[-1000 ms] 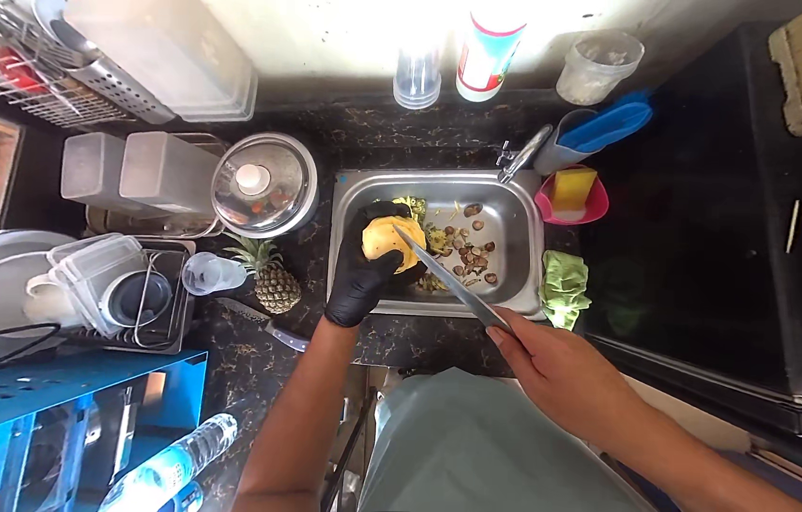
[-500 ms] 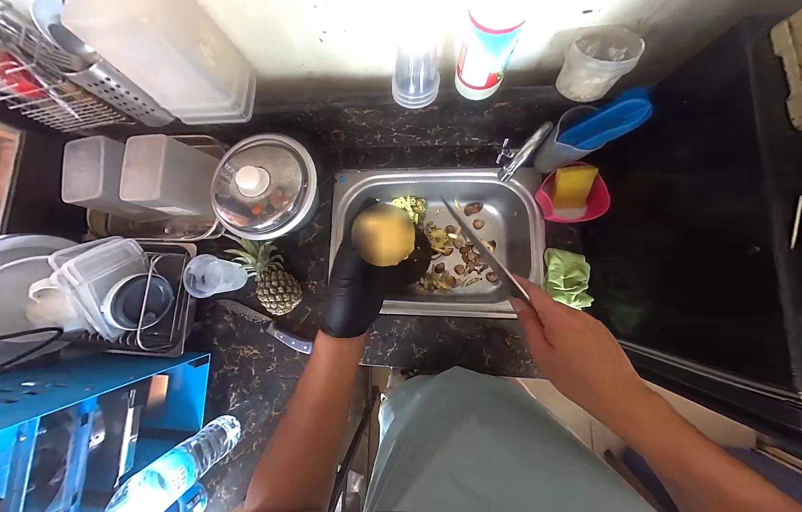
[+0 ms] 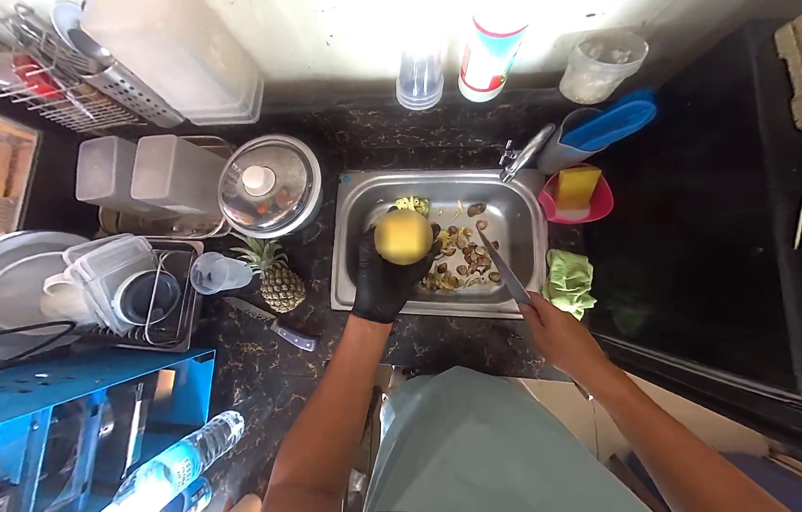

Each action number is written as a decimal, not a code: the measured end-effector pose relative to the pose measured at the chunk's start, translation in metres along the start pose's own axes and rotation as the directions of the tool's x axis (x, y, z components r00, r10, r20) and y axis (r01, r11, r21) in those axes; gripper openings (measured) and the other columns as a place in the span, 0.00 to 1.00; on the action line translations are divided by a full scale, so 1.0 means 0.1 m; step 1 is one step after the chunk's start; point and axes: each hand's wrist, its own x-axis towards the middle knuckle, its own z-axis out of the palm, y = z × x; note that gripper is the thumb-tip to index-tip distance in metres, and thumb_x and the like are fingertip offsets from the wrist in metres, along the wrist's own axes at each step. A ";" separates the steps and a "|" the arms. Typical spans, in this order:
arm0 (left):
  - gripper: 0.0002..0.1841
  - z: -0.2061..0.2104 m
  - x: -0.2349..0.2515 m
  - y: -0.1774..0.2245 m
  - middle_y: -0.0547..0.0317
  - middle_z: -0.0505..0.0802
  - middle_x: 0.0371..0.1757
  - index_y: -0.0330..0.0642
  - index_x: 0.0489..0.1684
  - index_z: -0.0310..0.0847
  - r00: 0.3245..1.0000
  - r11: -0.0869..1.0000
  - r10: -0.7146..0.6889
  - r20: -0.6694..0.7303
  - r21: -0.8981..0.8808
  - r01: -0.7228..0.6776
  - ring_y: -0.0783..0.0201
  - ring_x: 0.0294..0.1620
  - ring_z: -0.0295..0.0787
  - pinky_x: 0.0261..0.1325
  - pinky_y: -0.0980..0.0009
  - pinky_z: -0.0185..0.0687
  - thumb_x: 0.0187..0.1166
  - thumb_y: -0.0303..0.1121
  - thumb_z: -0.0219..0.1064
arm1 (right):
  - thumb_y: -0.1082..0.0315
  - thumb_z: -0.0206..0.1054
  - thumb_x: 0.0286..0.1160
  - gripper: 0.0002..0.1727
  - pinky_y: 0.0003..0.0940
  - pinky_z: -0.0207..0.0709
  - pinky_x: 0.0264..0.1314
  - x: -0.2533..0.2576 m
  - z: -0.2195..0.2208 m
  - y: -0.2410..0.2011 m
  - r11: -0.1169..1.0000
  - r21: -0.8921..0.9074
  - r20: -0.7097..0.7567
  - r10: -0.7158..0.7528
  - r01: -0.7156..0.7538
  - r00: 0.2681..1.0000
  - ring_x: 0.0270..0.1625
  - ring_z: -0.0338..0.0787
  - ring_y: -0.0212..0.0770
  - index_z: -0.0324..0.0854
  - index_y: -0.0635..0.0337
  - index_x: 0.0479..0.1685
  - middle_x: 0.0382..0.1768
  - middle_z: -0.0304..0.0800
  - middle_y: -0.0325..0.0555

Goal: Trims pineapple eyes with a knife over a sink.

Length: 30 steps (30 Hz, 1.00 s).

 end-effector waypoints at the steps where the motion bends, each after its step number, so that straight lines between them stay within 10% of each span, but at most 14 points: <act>1: 0.34 0.04 -0.02 0.01 0.38 0.83 0.71 0.51 0.79 0.65 1.000 1.000 0.017 -0.008 0.018 -0.017 0.40 0.67 0.86 0.62 0.47 0.88 0.80 0.62 0.57 | 0.48 0.44 0.95 0.24 0.62 0.80 0.43 -0.04 -0.03 -0.01 0.996 0.078 -0.015 -0.044 0.045 0.999 0.38 0.89 0.57 0.74 0.50 0.75 0.35 0.87 0.56; 6: 0.27 0.07 0.00 0.05 0.39 0.84 0.67 0.43 0.74 0.69 0.992 0.993 0.111 0.051 0.035 -0.113 0.44 0.65 0.86 0.66 0.47 0.85 0.82 0.49 0.65 | 0.43 0.47 0.92 0.25 0.41 0.85 0.25 -0.37 -0.18 -0.32 0.898 0.368 -0.030 -0.247 0.240 0.969 0.22 0.85 0.39 0.78 0.46 0.70 0.25 0.80 0.40; 14: 0.26 0.17 -0.10 0.02 0.50 0.89 0.63 0.52 0.72 0.75 0.984 0.969 0.158 0.079 0.177 -0.169 0.54 0.61 0.89 0.62 0.54 0.89 0.76 0.46 0.71 | 0.45 0.46 0.93 0.25 0.37 0.75 0.24 -0.70 -0.31 -0.67 0.860 0.194 -0.172 -0.444 0.473 0.879 0.22 0.79 0.34 0.81 0.48 0.66 0.22 0.78 0.34; 17: 0.27 0.13 -0.21 0.03 0.50 0.89 0.65 0.51 0.72 0.76 0.982 0.932 0.178 0.060 0.309 -0.188 0.53 0.64 0.89 0.63 0.51 0.88 0.75 0.51 0.71 | 0.48 0.47 0.94 0.25 0.46 0.82 0.30 -0.70 -0.38 -0.72 0.892 0.170 -0.204 -0.383 0.418 0.901 0.27 0.86 0.43 0.76 0.49 0.77 0.28 0.86 0.42; 21: 0.34 0.07 -0.42 -0.17 0.51 0.92 0.61 0.45 0.70 0.75 0.994 0.850 -0.008 0.110 0.524 -0.051 0.57 0.61 0.90 0.63 0.55 0.88 0.64 0.45 0.81 | 0.62 0.54 0.85 0.40 0.61 0.86 0.49 -0.57 -0.58 -0.75 0.988 -0.049 -0.094 -0.147 0.143 0.985 0.49 0.93 0.60 0.42 0.39 0.97 0.53 0.90 0.57; 24: 0.24 -0.04 -0.68 -0.49 0.58 0.96 0.48 0.48 0.61 0.79 0.988 0.766 -0.152 -0.009 0.631 0.124 0.62 0.48 0.95 0.51 0.59 0.93 0.63 0.34 0.75 | 0.75 0.63 0.75 0.49 0.65 0.83 0.54 -0.50 -0.53 -0.68 0.964 -0.114 -0.127 -0.252 0.238 0.959 0.54 0.90 0.67 0.43 0.42 0.97 0.54 0.89 0.65; 30: 0.33 -0.25 -0.56 -0.74 0.53 0.94 0.59 0.53 0.71 0.79 0.962 0.842 -0.259 0.090 0.509 0.179 0.56 0.58 0.94 0.59 0.55 0.91 0.60 0.36 0.83 | 0.80 0.65 0.75 0.49 0.64 0.78 0.64 -0.56 -0.38 -0.50 0.925 -0.208 -0.209 -0.361 0.319 0.909 0.58 0.89 0.67 0.47 0.42 0.97 0.55 0.88 0.66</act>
